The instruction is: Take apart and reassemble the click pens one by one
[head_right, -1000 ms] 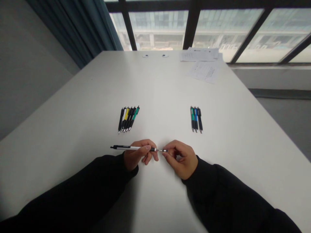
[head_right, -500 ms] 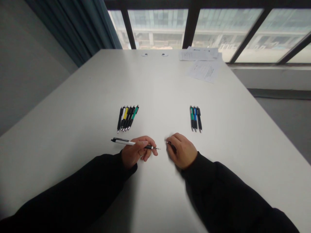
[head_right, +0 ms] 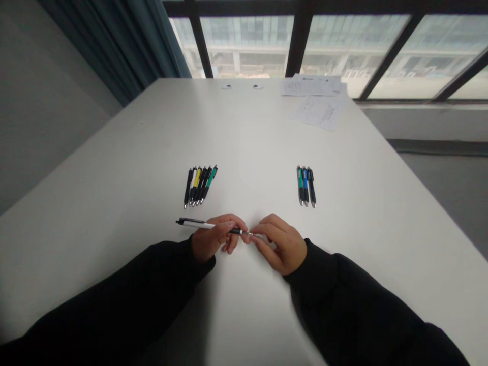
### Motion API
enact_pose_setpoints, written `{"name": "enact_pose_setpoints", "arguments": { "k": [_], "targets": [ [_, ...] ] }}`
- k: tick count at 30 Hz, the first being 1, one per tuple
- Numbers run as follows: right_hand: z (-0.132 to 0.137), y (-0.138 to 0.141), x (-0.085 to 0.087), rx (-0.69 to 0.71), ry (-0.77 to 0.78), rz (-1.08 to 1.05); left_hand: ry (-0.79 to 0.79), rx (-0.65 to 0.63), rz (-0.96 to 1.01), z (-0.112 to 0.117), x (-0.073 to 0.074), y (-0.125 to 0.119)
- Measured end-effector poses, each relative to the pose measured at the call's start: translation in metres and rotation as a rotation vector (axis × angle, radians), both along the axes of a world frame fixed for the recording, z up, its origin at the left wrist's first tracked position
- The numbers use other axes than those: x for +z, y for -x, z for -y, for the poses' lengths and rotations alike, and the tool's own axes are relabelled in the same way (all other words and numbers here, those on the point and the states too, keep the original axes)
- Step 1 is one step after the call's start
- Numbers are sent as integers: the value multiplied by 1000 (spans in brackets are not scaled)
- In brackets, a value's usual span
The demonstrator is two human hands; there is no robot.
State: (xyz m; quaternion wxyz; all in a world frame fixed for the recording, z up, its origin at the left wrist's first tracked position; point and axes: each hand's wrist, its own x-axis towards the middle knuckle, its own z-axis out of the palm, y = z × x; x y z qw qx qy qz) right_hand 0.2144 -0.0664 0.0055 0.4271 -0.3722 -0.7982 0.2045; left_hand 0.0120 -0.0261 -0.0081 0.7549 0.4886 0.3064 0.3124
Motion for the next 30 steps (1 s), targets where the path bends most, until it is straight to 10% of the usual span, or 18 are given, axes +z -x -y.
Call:
{"name": "enact_pose_setpoints", "arguments": {
  "k": [30],
  "targets": [
    [-11,-27,-20,-181,48,382,125,147,44,-3,2,4]
  ]
}}
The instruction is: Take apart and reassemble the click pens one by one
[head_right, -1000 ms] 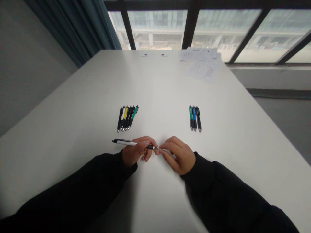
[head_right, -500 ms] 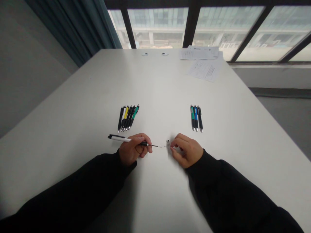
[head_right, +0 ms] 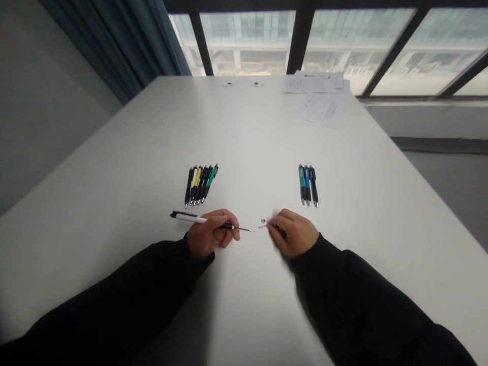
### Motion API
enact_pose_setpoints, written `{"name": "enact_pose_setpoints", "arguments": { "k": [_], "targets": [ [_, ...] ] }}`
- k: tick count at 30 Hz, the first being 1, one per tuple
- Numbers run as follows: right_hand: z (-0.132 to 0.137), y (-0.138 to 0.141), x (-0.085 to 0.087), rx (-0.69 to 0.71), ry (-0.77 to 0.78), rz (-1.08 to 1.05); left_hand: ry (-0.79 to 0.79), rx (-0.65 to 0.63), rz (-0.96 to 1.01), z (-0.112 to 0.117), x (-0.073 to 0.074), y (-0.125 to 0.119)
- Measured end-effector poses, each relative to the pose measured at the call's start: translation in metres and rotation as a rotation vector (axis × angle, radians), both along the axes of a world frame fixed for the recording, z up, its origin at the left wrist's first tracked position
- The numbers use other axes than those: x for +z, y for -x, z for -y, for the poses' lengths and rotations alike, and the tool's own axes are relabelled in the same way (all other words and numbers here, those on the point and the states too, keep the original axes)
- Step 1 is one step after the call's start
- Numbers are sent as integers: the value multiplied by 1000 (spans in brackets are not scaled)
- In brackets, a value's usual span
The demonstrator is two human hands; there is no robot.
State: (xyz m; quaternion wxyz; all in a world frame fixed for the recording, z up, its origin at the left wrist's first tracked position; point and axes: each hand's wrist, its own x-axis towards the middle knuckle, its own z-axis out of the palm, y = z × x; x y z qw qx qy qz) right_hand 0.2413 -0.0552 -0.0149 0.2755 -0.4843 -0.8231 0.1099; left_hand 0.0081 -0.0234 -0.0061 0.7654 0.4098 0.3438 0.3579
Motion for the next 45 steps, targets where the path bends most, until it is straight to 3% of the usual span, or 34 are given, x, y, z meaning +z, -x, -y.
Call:
{"name": "enact_pose_setpoints", "arguments": {
  "k": [45],
  "targets": [
    [3,9,2,-86,80,15,-5,20,-56,1,5,-1]
  ]
}}
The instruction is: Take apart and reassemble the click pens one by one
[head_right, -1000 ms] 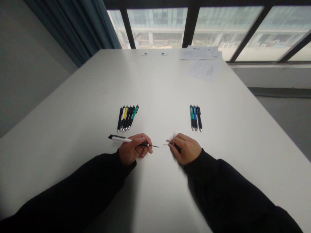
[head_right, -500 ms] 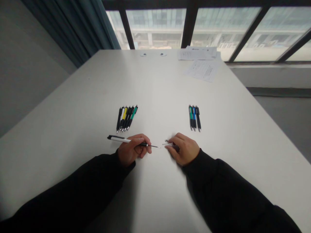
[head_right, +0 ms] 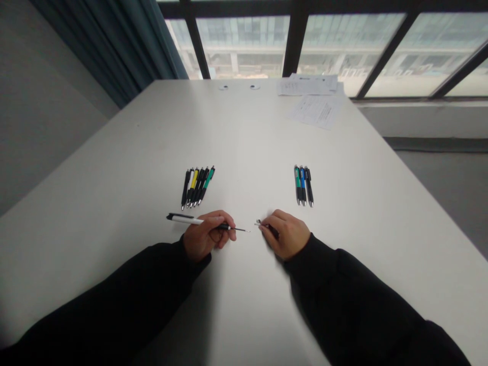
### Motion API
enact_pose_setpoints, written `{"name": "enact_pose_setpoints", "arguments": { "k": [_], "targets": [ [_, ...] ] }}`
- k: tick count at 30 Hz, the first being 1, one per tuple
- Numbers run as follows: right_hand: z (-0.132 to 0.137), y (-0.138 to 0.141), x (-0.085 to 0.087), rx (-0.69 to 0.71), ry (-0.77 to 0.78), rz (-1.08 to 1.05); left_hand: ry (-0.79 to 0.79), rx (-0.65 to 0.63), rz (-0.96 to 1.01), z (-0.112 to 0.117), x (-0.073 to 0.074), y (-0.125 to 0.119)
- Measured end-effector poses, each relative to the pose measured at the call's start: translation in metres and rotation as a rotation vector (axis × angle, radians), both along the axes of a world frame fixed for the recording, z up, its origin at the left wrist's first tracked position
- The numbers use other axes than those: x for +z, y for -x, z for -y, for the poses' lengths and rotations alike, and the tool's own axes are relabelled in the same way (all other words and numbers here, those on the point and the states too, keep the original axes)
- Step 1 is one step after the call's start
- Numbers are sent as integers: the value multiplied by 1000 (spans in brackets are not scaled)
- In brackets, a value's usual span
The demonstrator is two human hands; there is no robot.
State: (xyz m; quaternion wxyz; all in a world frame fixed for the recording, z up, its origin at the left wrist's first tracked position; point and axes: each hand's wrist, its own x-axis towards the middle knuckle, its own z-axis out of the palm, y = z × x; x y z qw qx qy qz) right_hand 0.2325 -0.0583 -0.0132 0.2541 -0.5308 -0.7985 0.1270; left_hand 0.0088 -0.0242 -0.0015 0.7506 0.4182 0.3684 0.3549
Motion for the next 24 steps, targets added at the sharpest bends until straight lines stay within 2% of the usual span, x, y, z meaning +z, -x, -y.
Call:
{"name": "enact_pose_setpoints", "arguments": {
  "k": [20,24],
  "targets": [
    [-2,-2,-7,-12,-37,-21,-5,-8,5,0,-1,0],
    [0,-1,-2,-27,-70,-88,-10,-11,12,0,-3,0]
  ]
}}
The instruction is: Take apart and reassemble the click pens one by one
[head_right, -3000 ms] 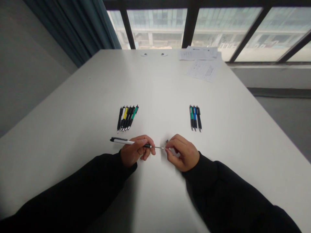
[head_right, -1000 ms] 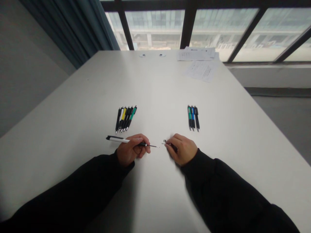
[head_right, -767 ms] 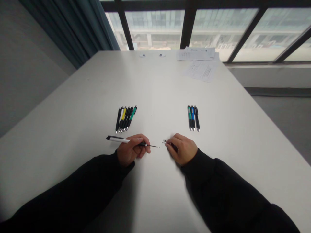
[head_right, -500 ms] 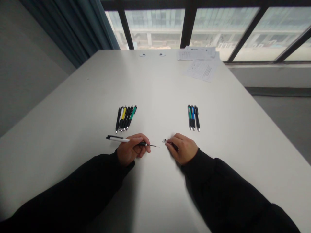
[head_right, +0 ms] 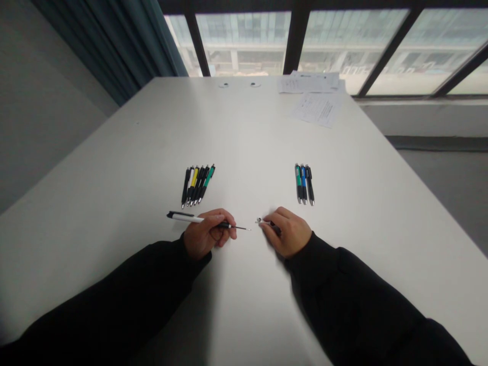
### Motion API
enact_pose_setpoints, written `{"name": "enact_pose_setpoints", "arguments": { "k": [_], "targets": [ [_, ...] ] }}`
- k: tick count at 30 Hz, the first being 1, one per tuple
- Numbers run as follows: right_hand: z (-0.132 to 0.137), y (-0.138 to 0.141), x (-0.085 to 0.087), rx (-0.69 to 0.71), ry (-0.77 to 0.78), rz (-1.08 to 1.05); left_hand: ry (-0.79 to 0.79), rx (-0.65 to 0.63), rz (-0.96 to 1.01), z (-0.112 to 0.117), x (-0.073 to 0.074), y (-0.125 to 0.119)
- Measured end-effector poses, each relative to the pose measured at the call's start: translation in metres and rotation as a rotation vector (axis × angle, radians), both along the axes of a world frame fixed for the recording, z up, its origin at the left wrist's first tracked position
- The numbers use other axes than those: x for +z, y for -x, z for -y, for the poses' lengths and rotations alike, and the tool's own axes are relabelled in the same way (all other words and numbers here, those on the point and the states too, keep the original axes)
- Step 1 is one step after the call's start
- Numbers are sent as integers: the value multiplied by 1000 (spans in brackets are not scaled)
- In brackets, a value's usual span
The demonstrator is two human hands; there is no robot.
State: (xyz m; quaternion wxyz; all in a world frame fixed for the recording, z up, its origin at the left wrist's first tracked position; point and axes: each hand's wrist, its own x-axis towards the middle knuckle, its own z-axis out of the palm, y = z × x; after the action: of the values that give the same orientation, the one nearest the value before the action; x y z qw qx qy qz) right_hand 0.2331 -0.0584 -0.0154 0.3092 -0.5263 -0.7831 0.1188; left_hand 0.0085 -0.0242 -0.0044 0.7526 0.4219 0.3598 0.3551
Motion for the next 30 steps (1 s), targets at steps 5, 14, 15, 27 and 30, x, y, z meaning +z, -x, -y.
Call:
{"name": "enact_pose_setpoints", "arguments": {
  "k": [5,14,15,27,30],
  "targets": [
    [6,5,15,61,-98,-176,-13,-8,3,0,0,0],
    [14,11,23,246,-66,-243,-80,-145,-6,0,-3,0],
    [14,8,24,245,-56,-239,-67,-135,10,0,-3,0],
    [0,-19,12,219,22,-74,306,63,374,-14,10,14],
    [-1,-20,5,216,53,30,315,44,395,-14,8,15]
  ]
}}
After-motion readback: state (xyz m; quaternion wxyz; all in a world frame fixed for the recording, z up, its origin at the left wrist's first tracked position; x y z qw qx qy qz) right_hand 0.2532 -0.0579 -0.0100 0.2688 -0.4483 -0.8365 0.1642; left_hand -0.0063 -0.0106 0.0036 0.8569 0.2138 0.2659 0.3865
